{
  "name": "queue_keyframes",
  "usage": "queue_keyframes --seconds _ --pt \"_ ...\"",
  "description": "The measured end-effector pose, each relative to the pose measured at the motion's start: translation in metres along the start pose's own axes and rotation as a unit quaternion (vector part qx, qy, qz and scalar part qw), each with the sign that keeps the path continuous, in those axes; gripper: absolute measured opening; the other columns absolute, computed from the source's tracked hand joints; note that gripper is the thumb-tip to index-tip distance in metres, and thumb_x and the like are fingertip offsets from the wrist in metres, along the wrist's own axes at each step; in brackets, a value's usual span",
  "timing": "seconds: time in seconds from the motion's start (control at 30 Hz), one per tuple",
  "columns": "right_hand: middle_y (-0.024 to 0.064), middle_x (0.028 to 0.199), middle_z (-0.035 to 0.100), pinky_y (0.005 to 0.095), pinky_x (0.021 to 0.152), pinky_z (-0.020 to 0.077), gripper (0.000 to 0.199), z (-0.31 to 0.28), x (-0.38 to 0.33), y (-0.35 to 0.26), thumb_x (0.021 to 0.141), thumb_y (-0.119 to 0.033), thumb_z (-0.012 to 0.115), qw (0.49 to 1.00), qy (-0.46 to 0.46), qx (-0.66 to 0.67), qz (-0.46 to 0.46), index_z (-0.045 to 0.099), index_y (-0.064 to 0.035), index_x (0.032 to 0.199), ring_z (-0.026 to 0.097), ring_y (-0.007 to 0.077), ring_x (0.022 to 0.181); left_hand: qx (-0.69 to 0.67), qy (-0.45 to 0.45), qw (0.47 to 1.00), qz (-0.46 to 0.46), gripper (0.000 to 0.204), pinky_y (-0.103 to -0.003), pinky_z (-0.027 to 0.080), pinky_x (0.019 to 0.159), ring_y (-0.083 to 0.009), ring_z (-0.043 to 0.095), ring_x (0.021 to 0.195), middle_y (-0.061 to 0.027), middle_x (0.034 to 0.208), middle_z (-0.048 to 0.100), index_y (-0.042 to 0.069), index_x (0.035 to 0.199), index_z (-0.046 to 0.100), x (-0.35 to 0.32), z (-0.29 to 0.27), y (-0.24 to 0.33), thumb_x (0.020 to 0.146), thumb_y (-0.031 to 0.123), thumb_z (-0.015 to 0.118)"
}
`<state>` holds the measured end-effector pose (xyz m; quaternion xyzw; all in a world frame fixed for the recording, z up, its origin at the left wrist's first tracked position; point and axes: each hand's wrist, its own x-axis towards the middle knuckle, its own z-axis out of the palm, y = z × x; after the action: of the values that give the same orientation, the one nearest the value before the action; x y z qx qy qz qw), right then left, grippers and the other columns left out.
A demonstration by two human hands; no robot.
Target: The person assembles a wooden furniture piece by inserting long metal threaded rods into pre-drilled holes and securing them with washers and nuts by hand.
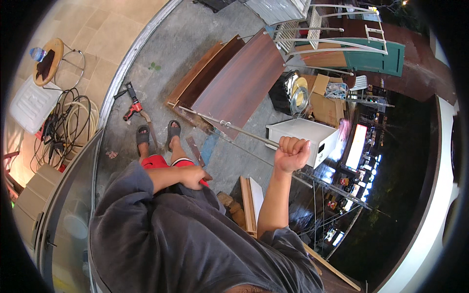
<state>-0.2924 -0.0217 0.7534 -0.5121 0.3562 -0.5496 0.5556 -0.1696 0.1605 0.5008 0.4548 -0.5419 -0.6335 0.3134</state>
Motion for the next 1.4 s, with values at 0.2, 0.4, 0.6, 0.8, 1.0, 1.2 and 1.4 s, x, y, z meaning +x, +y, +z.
queue_keyframes --seconds 0.2,0.4,0.6,0.8,1.0,1.2,1.4 --pt "-0.0016 0.048 0.023 0.031 0.048 0.0185 0.051 0.012 -0.007 -0.001 0.107 -0.033 0.039 1.0 -0.015 -0.013 -0.015 0.03 -0.0135 0.06 0.014 0.011 0.045 0.001 0.315 0.938 0.145 0.074 -0.049 0.044 0.105 -0.0419 0.052 0.13 -0.0275 0.14 0.053 0.006 0.149 0.041 0.07 -0.035 0.009 0.081 0.016 0.067" --pt "-0.0011 0.048 0.023 0.0319 0.049 0.0189 0.05 -0.001 -0.012 -0.003 0.106 -0.033 0.037 1.0 0.004 -0.012 0.005 0.03 -0.0141 0.06 0.016 0.0119 0.045 0.054 0.09 0.991 -0.086 0.085 -0.044 0.039 0.112 -0.0395 0.041 0.14 -0.0251 0.153 0.039 0.008 0.157 0.027 0.016 -0.004 0.002 0.083 0.021 0.067" --pt "-0.0011 0.048 0.023 0.0318 0.048 0.0182 0.051 0.008 -0.016 -0.004 0.106 -0.032 0.038 1.0 -0.012 -0.027 -0.006 0.029 -0.0147 0.059 0.015 0.0118 0.045 0.007 0.321 0.938 0.132 0.081 -0.044 0.043 0.108 -0.0416 0.052 0.129 -0.0251 0.136 0.056 0.008 0.154 0.034 0.062 -0.017 0.017 0.081 0.012 0.068" --pt "-0.0011 0.048 0.023 0.0319 0.048 0.018 0.051 0.003 -0.014 -0.005 0.106 -0.032 0.038 1.0 0.0 -0.018 -0.001 0.029 -0.0145 0.06 0.015 0.0116 0.045 -0.042 0.137 0.986 -0.09 0.065 -0.047 0.047 0.101 -0.0392 0.059 0.123 -0.0237 0.131 0.061 0.006 0.146 0.044 0.009 0.038 -0.01 0.087 0.024 0.064" --pt "-0.0012 0.048 0.023 0.0319 0.049 0.0184 0.051 0.007 -0.013 -0.002 0.106 -0.032 0.038 1.0 -0.015 -0.018 -0.001 0.029 -0.0146 0.06 0.015 0.0117 0.045 -0.029 0.334 0.933 0.134 0.077 -0.047 0.044 0.108 -0.0361 0.048 0.137 -0.0218 0.151 0.045 0.01 0.152 0.037 0.064 0.002 0.012 0.084 0.023 0.07" --pt "-0.0011 0.048 0.023 0.0318 0.049 0.0186 0.05 0.006 -0.011 -0.004 0.106 -0.032 0.038 1.0 -0.015 -0.025 -0.001 0.029 -0.0146 0.06 0.015 0.0119 0.045 -0.039 0.255 0.966 -0.032 0.085 -0.048 0.04 0.111 -0.0417 0.044 0.138 -0.0268 0.152 0.041 0.006 0.155 0.03 0.056 0.034 -0.013 0.081 0.01 0.07" --pt "-0.0014 0.048 0.023 0.0316 0.048 0.0185 0.049 0.003 -0.01 -0.002 0.106 -0.03 0.038 1.0 -0.01 -0.016 0.003 0.03 -0.0142 0.06 0.015 0.0115 0.045 0.024 0.106 0.994 -0.001 0.08 -0.046 0.041 0.111 -0.0413 0.053 0.131 -0.0283 0.144 0.049 0.005 0.152 0.038 0.053 0.044 0.002 0.079 0.007 0.07"
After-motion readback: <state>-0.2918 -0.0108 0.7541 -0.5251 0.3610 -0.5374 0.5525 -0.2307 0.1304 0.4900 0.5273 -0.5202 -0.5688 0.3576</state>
